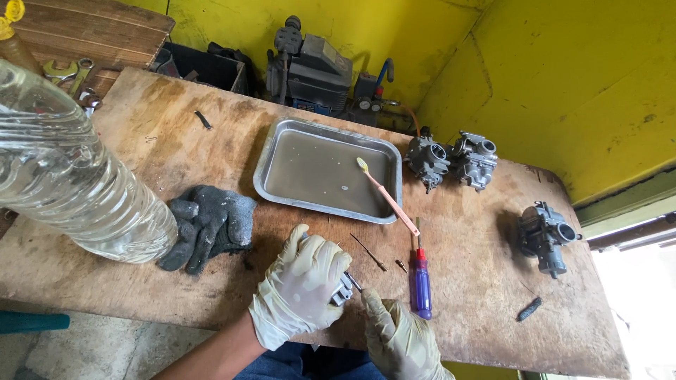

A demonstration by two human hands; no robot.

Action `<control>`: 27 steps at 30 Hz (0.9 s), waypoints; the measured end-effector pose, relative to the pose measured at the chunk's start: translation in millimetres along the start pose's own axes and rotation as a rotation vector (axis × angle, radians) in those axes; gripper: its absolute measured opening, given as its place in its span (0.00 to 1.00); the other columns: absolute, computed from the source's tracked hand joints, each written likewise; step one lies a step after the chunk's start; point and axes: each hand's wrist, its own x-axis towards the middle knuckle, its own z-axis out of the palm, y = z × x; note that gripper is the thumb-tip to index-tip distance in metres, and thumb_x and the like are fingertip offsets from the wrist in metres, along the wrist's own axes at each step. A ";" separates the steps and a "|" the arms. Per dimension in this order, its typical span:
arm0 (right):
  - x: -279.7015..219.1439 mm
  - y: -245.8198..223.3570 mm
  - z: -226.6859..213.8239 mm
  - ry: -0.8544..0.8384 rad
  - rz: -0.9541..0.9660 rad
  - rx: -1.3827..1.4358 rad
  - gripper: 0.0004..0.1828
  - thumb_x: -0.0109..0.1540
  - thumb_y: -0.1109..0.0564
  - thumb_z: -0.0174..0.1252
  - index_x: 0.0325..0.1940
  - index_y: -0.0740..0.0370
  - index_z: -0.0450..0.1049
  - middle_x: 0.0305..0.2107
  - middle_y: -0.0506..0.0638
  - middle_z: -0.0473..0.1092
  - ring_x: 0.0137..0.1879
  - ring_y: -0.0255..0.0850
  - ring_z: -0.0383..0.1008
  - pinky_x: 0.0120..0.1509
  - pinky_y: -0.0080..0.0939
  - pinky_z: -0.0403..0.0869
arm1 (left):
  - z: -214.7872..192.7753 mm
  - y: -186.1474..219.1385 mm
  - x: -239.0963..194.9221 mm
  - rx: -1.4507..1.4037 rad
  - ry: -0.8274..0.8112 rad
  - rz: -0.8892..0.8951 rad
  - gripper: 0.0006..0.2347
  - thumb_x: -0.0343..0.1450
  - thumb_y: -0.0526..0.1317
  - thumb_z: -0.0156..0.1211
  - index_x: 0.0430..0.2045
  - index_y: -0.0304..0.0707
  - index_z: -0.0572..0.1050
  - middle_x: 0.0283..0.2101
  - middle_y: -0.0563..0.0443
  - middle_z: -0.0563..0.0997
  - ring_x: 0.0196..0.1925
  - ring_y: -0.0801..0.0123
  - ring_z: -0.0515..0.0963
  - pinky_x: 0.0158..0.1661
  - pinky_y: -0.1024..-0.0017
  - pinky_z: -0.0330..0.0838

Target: Disassembling and cleaning a motorcycle carburetor using a screwdriver and a small brush on a workbench.

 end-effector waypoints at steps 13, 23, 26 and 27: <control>14.6 -11.9 -2.2 0.027 0.251 0.117 0.16 0.62 0.49 0.49 0.52 0.50 0.72 0.27 0.42 0.70 0.21 0.41 0.68 0.27 0.40 0.69 | -2.8 -8.1 10.1 -0.094 -0.037 -0.021 0.15 0.46 0.46 0.58 0.19 0.37 0.68 0.23 0.48 0.68 0.27 0.59 0.65 0.40 0.60 0.60; 25.3 -4.5 -7.1 -0.023 0.204 0.260 0.17 0.62 0.56 0.52 0.55 0.58 0.71 0.26 0.47 0.69 0.22 0.40 0.67 0.29 0.38 0.68 | -1.0 -11.3 11.5 -0.146 -0.111 -0.052 0.21 0.44 0.44 0.62 0.27 0.34 0.70 0.27 0.46 0.69 0.30 0.58 0.66 0.34 0.59 0.62; 25.5 -6.7 -10.1 -0.069 0.276 0.267 0.18 0.61 0.57 0.52 0.56 0.54 0.72 0.22 0.44 0.64 0.22 0.38 0.67 0.32 0.37 0.70 | -6.1 -12.2 15.5 -0.127 -0.124 -0.052 0.17 0.50 0.43 0.59 0.27 0.34 0.71 0.28 0.46 0.70 0.32 0.58 0.67 0.36 0.61 0.63; 30.3 -8.8 -12.4 -0.072 0.277 0.270 0.18 0.61 0.57 0.52 0.56 0.54 0.72 0.22 0.44 0.64 0.22 0.38 0.67 0.32 0.37 0.70 | -5.6 -13.3 15.4 -0.127 -0.127 -0.055 0.17 0.50 0.43 0.59 0.27 0.34 0.71 0.28 0.46 0.70 0.32 0.58 0.67 0.36 0.61 0.63</control>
